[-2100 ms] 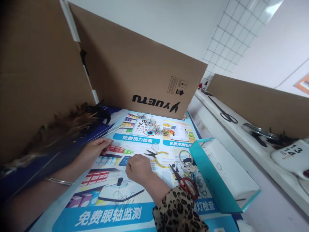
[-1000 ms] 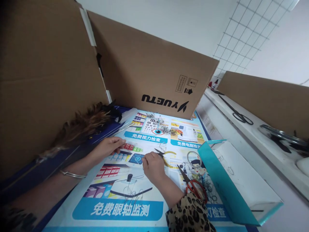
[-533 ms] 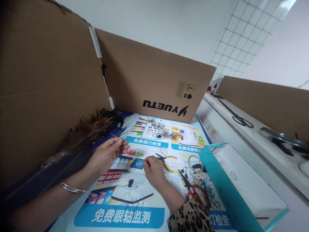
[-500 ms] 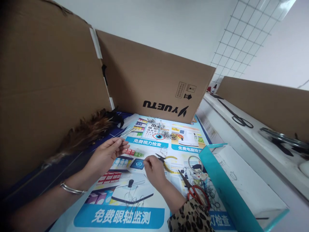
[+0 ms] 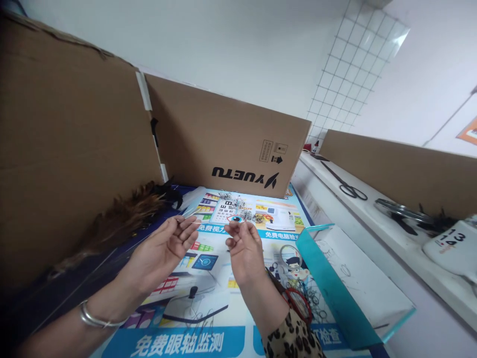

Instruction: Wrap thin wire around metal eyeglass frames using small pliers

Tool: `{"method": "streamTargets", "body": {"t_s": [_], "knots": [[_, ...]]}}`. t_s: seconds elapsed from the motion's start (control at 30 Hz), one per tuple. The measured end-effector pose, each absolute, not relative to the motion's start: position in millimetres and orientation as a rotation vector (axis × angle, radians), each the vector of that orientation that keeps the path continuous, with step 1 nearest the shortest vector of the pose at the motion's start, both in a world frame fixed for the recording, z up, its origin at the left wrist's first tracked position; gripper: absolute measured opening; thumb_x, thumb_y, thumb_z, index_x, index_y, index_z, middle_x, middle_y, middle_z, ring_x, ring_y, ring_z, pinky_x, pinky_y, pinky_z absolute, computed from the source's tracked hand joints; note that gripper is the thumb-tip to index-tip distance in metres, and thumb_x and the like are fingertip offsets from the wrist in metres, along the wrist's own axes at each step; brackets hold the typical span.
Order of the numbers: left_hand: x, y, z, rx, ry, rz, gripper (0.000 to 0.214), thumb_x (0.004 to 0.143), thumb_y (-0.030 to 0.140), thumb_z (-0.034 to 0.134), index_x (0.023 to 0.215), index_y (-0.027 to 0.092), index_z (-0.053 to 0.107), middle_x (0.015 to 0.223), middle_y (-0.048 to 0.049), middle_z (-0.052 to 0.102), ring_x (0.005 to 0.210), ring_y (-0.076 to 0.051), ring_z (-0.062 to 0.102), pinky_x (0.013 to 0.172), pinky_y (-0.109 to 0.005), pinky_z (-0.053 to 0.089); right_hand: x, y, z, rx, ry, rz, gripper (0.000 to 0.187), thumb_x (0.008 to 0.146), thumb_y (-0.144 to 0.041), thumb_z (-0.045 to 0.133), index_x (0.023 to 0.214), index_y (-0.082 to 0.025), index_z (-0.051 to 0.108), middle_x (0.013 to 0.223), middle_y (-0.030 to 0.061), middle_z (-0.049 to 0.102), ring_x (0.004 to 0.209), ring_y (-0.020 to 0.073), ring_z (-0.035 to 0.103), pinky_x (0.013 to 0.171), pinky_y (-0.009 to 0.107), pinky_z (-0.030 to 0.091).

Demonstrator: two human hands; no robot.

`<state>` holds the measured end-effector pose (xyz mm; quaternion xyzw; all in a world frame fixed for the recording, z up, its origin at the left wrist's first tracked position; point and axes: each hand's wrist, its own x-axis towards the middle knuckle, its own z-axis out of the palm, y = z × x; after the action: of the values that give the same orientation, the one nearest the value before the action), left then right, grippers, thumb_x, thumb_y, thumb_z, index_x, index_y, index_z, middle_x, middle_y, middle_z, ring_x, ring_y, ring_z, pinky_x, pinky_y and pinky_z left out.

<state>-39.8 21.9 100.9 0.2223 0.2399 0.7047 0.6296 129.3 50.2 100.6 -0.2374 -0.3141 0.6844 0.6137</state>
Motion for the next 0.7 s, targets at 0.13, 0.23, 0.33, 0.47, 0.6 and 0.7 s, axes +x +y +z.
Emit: {"method": "streamTargets", "body": {"t_s": [0.13, 0.23, 0.33, 0.47, 0.6, 0.7], "knots": [[-23, 24, 136, 0.431, 0.368, 1.652, 0.028, 0.094, 0.017, 0.031, 0.085, 0.015, 0.058, 0.097, -0.0076, 0.066, 0.094, -0.016, 0.063, 0.081, -0.030, 0.054, 121, 48, 135, -0.381, -0.616, 1.600, 0.013, 0.082, -0.034, 0.057, 0.086, -0.022, 0.055, 0.092, 0.0002, 0.067, 0.096, 0.0158, 0.061, 0.071, 0.025, 0.049], [-13, 29, 156, 0.383, 0.271, 1.678, 0.033, 0.094, 0.016, 0.028, 0.082, 0.013, 0.058, 0.091, -0.0077, 0.067, 0.092, -0.017, 0.064, 0.080, -0.033, 0.054, 116, 49, 154, -0.265, -0.537, 1.606, 0.018, 0.086, -0.037, 0.051, 0.081, -0.020, 0.056, 0.085, -0.0006, 0.068, 0.093, 0.0150, 0.062, 0.081, 0.029, 0.048], [-8, 32, 164, 0.348, 0.220, 1.689, 0.035, 0.095, 0.016, 0.026, 0.080, 0.012, 0.058, 0.085, -0.0065, 0.067, 0.087, -0.016, 0.065, 0.078, -0.031, 0.056, 112, 47, 163, -0.202, -0.485, 1.615, 0.022, 0.087, -0.039, 0.048, 0.079, -0.020, 0.057, 0.082, -0.0016, 0.067, 0.091, 0.0138, 0.062, 0.086, 0.030, 0.046], [-11, 33, 157, 0.313, 0.220, 1.671, 0.034, 0.094, 0.015, 0.027, 0.079, 0.012, 0.057, 0.074, -0.0039, 0.064, 0.074, -0.012, 0.065, 0.075, -0.031, 0.056, 109, 44, 161, -0.145, -0.531, 1.591, 0.021, 0.088, -0.039, 0.047, 0.079, -0.022, 0.055, 0.071, -0.0044, 0.063, 0.078, 0.0124, 0.063, 0.090, 0.036, 0.044], [-18, 37, 144, 0.339, 0.236, 1.689, 0.030, 0.093, 0.014, 0.029, 0.080, 0.012, 0.056, 0.072, -0.0021, 0.059, 0.069, -0.010, 0.061, 0.075, -0.032, 0.056, 108, 46, 153, -0.145, -0.589, 1.558, 0.018, 0.088, -0.038, 0.046, 0.080, -0.023, 0.052, 0.066, -0.0057, 0.056, 0.068, 0.0100, 0.058, 0.088, 0.039, 0.045], [-19, 39, 137, 0.401, 0.217, 1.666, 0.027, 0.092, 0.014, 0.032, 0.081, 0.013, 0.056, 0.068, -0.0003, 0.054, 0.063, -0.009, 0.056, 0.073, -0.030, 0.055, 108, 48, 149, -0.165, -0.589, 1.558, 0.017, 0.088, -0.038, 0.046, 0.081, -0.024, 0.051, 0.064, -0.0069, 0.050, 0.061, 0.0080, 0.052, 0.086, 0.040, 0.045]]}}
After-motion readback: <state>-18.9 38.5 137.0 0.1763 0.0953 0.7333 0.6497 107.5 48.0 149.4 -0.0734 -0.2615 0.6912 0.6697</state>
